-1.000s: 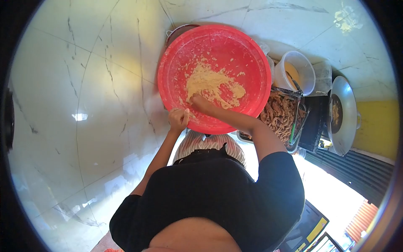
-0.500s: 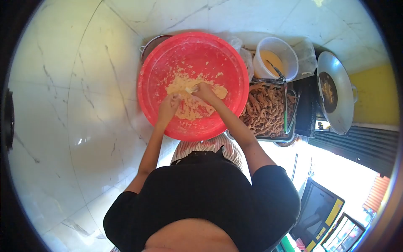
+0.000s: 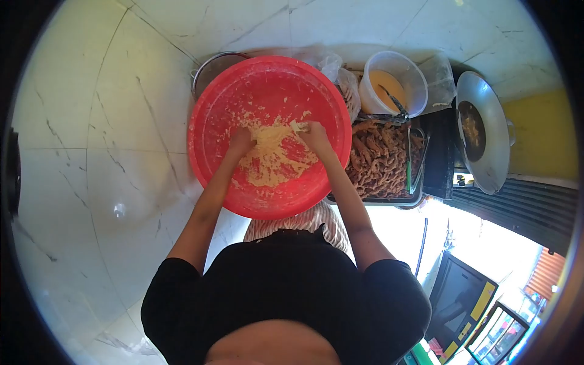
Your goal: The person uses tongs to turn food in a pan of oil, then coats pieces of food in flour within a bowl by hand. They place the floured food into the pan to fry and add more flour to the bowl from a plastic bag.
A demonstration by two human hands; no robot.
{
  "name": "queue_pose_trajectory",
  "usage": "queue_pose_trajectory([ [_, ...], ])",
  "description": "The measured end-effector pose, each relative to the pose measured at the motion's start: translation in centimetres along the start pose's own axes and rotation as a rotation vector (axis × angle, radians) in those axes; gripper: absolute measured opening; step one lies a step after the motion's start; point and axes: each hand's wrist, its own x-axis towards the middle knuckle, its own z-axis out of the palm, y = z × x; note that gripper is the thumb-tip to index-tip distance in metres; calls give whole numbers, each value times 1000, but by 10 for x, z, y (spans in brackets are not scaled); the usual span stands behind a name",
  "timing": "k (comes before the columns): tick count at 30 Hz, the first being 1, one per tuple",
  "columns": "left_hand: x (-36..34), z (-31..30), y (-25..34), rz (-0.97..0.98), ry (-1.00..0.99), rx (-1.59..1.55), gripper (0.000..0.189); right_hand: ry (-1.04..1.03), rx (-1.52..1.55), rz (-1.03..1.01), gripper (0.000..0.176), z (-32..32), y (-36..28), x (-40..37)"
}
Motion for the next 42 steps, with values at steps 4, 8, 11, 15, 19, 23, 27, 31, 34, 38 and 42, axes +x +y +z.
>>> queue_pose_trajectory([
  [4, 1, 6, -13, 28, 44, -158, 36, 81, -107, -181, 24, 37, 10, 40],
  [8, -1, 0, -26, -152, -8, -343, 32, 73, -117, 70, 27, 63, 22, 73],
  [11, 0, 24, -39, -105, 76, -103, 30, 315, -207, -140, 27, 79, 29, 69],
  [15, -13, 16, -15, -75, 1, 304, 28, 372, -530, -335, 31, 106, 51, 69],
  [19, 10, 66, -28, -227, 77, 103, 28, 395, -573, -219, 39, 123, 14, 31],
  [23, -19, 28, 14, -332, 157, -325, 26, 164, -435, 38, 55, 138, -5, 1],
  [27, -22, 28, 27, -215, -4, -462, 25, 171, -385, 67, 60, 154, 3, -4],
  [31, -38, -5, 39, -187, -185, -705, 24, -81, -56, 159, 52, 119, -28, -8],
  [34, -25, 18, 33, -251, -127, -942, 23, -123, 265, 209, 47, 114, -21, 7],
  [38, -17, 13, 17, -212, -195, -1399, 38, -226, 447, 186, 48, 91, -27, 6],
  [42, -15, 2, 5, -327, -37, -1078, 48, -158, 492, 352, 50, 53, -46, -7],
])
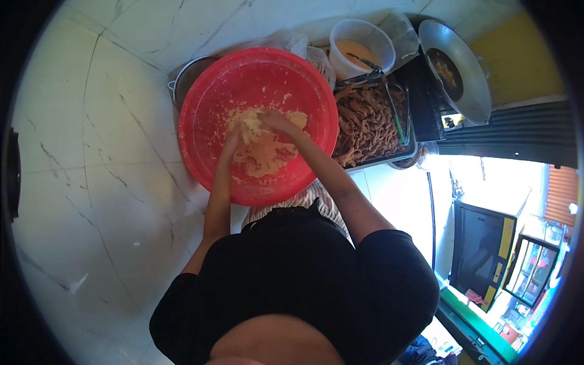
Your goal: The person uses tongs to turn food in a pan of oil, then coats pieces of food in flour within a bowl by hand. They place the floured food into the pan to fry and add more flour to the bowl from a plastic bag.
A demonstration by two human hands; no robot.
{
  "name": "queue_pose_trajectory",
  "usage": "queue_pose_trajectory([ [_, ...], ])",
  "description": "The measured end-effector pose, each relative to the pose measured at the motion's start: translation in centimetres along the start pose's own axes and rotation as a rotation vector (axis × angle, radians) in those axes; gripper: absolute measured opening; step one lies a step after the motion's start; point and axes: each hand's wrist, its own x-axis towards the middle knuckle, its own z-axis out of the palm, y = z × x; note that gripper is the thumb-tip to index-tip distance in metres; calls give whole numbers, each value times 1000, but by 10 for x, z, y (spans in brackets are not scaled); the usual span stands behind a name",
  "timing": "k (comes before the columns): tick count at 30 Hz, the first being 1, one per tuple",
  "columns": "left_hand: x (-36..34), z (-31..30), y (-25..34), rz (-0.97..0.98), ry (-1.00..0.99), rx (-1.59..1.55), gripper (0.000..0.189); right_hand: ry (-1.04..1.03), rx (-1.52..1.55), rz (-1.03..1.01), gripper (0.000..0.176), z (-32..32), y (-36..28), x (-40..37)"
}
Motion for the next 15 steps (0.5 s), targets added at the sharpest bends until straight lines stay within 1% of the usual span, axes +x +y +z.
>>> queue_pose_trajectory([
  [1, 3, -2, -6, -6, 13, -5, 48, -29, -239, -48, 49, -11, 14, 25],
  [2, 10, -5, -14, 77, -3, 248, 52, -58, -478, -104, 49, -15, 23, 41],
  [3, 15, -8, -18, 157, -20, 502, 58, -74, -482, -110, 49, -13, 29, 45],
  [4, 12, -5, -17, 146, -6, 499, 58, -49, -590, -179, 47, -10, 32, 45],
  [5, 9, 8, -18, 30, 18, 598, 64, -21, -696, -246, 45, -5, 37, 46],
  [6, 5, 19, -18, -87, 37, 693, 72, -35, -698, -246, 45, 4, 40, 40],
  [7, -2, 24, -18, -97, 42, 689, 72, 86, -848, -365, 43, 16, 43, 31],
  [8, -7, 28, -18, -48, 60, 691, 76, 213, -994, -489, 41, 23, 42, 25],
  [9, -7, 29, -19, 3, 79, 693, 81, 206, -998, -493, 41, 23, 46, 30],
  [10, -3, 28, -20, 2, 85, 688, 81, 165, -928, -563, 41, 23, 48, 36],
  [11, 1, 25, -22, 13, 58, 661, 72, 123, -855, -630, 41, 22, 51, 42],
  [12, 3, 21, -24, 21, 30, 636, 63, 115, -856, -631, 41, 21, 52, 46],
  [13, 6, 14, -25, 16, 35, 633, 63, 57, -719, -544, 43, 17, 51, 52],
  [14, 10, 6, -26, -20, -71, 584, 53, 1, -585, -455, 44, 14, 51, 58],
  [15, 12, -1, -27, -55, -175, 534, 43, -6, -587, -458, 44, 13, 45, 55],
])
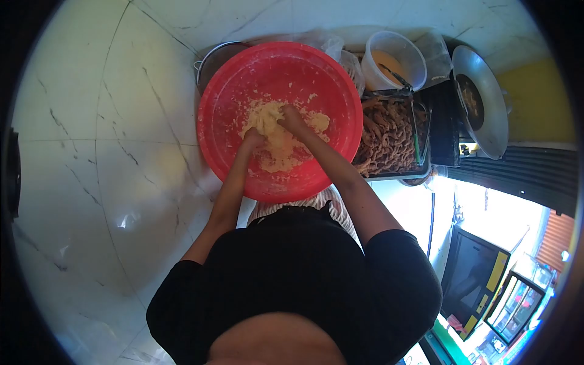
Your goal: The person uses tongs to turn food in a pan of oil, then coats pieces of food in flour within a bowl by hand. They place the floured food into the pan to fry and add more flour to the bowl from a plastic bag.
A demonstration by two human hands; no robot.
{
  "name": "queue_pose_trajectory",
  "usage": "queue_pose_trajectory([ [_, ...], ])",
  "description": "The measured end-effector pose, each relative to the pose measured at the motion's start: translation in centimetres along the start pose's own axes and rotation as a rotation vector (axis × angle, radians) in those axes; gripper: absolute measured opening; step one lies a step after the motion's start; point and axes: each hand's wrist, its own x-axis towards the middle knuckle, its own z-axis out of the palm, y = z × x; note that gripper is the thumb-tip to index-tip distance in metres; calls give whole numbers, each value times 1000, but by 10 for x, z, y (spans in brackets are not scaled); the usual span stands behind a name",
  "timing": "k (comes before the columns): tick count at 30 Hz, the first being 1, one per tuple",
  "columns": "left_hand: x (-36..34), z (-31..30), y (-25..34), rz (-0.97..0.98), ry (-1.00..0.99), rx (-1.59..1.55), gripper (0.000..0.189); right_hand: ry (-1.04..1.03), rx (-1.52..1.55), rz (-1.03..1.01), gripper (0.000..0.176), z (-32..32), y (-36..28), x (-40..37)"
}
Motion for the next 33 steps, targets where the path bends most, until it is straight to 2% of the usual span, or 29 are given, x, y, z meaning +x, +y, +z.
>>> queue_pose_trajectory([
  [2, 1, -9, -8, -35, 35, -20, 39, 229, -174, -101, 28, -8, -12, 4],
  [3, 1, -12, -13, -68, 64, -37, 35, 224, -173, -107, 28, -3, -10, 10],
  [4, -6, -14, -16, -73, 69, -41, 35, 375, -134, -126, 25, 6, -4, 18],
  [5, -13, -15, -20, 1, 205, 42, 33, 526, -94, -144, 22, 14, 1, 24],
  [6, -19, -17, -20, 74, 338, 127, 30, 520, -95, -146, 22, 21, 4, 26],
  [8, -32, -27, -11, 26, 283, 114, 33, 311, -171, -471, 21, 32, 5, 23],
  [9, -40, -32, -5, -16, 223, 105, 35, 308, -172, -470, 21, 37, 5, 18],
  [11, -53, -38, 8, -26, 221, 74, 36, -57, -181, -537, 22, 44, 5, 6],
  [12, -57, -39, 11, -35, 220, 46, 37, -55, -181, -536, 22, 44, 3, -3],
  [13, -50, -33, 3, -31, 219, 48, 37, -207, -231, -463, 20, 40, 0, -12],
  [14, -40, -25, -6, 54, 294, 98, 31, -357, -281, -388, 18, 33, -3, -19],
  [16, -34, -18, -14, 145, 371, 148, 26, -336, -290, -364, 16, 7, -12, -34],
  [18, -42, -9, -20, 356, 537, -107, 21, -315, -298, -336, 15, -24, -27, -45],
  [20, -74, -15, -6, 345, 501, -164, 22, 12, -274, -203, 21, -51, -43, -51],
  [21, -89, -17, -2, 330, 466, -221, 25, 22, -276, -202, 21, -56, -36, -53],
  [23, -100, -12, -8, 316, 431, -239, 28, 90, -37, 97, 24, -63, -17, -52],
  [24, -104, -11, -9, 295, 397, -256, 31, 112, -43, 95, 24, -65, -12, -53],
  [26, -104, -13, -7, 145, 287, -54, 30, 56, -158, -246, 36, -64, -6, -72],
  [27, -95, -8, -14, 180, 274, -46, 30, 194, -569, -187, 38, -53, -14, -93],
  [28, -79, 3, -27, 276, 352, -70, 30, 326, -979, -102, 42, -43, -23, -110],
  [29, -68, 10, -32, 373, 424, -95, 32, 259, -768, -160, 44, -40, -11, -112],
  [30, -68, 9, -25, 413, 400, -81, 32, 200, -553, -220, 45, -39, 2, -110],
  [31, -72, 4, -16, 412, 265, -249, 33, 243, -556, -192, 45, -46, -12, -113],
  [32, -74, -2, -5, 400, 120, -407, 35, 163, -315, -124, 42, -52, -25, -117],
  [33, -74, -4, 4, 428, 83, -373, 35, 90, -65, -63, 39, -60, -43, -124],
])
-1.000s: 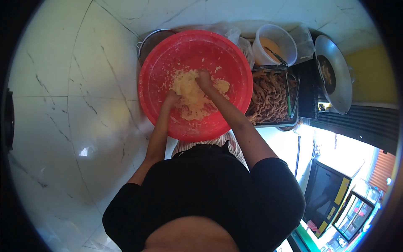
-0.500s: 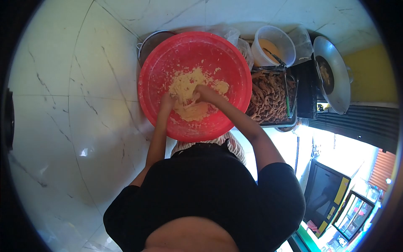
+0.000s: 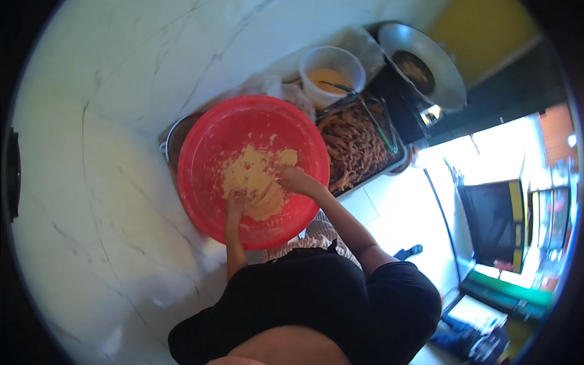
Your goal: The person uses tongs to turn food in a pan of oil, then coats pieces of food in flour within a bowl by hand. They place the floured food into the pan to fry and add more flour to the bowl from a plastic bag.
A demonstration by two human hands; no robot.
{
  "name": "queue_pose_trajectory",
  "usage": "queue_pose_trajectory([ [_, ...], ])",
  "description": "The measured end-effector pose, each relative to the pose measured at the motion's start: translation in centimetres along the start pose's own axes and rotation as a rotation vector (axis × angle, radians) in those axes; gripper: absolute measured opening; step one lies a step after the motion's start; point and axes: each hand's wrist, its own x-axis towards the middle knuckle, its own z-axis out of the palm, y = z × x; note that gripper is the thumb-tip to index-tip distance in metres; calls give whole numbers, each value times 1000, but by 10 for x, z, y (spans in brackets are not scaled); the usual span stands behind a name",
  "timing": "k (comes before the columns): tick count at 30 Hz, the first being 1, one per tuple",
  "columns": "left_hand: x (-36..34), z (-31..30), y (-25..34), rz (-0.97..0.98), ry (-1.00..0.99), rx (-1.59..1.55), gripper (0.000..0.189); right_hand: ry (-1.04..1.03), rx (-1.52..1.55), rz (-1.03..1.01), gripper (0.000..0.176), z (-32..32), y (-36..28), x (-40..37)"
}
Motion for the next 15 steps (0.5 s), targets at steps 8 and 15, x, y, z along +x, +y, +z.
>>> queue_pose_trajectory([
  [8, 2, 64, 85, 224, -191, 16, 30, 444, 207, -33, 26, -61, -24, -87],
  [15, -13, 159, 144, 366, -452, -28, 30, 1020, 290, 179, 24, -138, 41, -197],
])
